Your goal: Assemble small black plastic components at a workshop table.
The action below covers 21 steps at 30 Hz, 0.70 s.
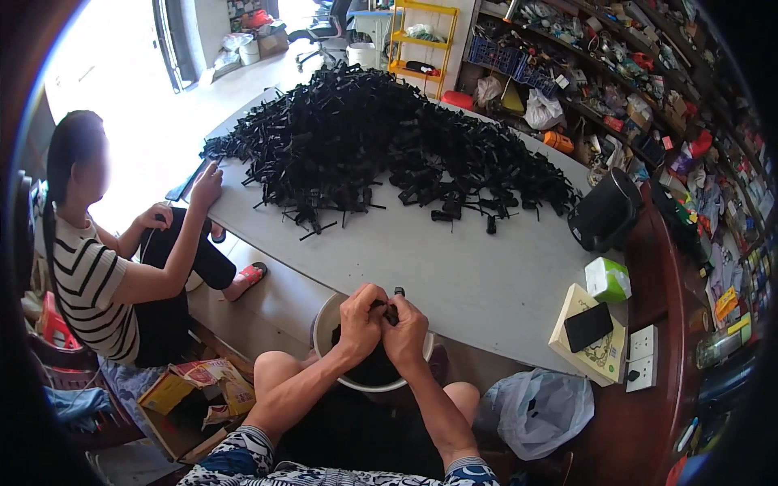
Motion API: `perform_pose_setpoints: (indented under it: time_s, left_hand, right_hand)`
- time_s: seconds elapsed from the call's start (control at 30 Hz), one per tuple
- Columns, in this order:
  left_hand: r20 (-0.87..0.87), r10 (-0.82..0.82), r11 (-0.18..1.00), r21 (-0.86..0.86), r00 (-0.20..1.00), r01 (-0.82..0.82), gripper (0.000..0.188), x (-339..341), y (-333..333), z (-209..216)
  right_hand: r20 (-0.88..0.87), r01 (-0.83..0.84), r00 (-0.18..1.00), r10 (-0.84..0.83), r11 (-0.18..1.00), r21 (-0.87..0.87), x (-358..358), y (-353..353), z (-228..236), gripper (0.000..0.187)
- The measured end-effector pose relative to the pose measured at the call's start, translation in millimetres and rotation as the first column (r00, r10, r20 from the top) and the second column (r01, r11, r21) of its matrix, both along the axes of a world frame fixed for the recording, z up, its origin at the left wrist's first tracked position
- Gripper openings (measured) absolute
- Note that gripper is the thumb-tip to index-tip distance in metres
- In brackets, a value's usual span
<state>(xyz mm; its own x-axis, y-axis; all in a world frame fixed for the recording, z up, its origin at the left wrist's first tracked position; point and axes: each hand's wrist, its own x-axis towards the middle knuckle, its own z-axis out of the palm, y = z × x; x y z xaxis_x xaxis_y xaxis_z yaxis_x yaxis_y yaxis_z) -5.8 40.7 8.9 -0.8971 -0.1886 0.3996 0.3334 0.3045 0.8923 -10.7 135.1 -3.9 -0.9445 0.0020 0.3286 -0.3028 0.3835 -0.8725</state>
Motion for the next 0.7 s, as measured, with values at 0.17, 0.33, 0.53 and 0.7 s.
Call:
perform_pose_setpoints:
  time_s: [0.17, 0.33, 0.53, 0.7]
  left_hand:
    - [0.08, -0.063, 0.998, 0.008, 0.995, 0.062, 0.013, -10.0, -11.0, -4.4]
    - [0.164, -0.31, 0.937, 0.219, 0.937, 0.271, 0.022, -12.2, -31.8, 19.8]
    - [0.121, -0.726, 0.626, 0.525, 0.677, 0.577, 0.036, -16.5, -40.1, 4.7]
    - [0.087, -0.793, 0.47, 0.717, 0.603, 0.515, 0.029, -15.0, -46.6, 9.7]
  right_hand:
    - [0.127, -0.034, 0.991, 0.04, 0.998, -0.047, -2.5, 6.8, 1.9, 0.016]
    - [0.179, -0.076, 0.967, 0.179, 0.88, -0.47, -11.2, 22.5, 15.0, 0.014]
    - [0.104, -0.179, 0.797, 0.595, 0.397, -0.9, -19.9, 37.8, -4.1, 0.017]
    - [0.137, -0.179, 0.705, 0.696, 0.361, -0.915, -19.6, 34.5, 1.6, 0.021]
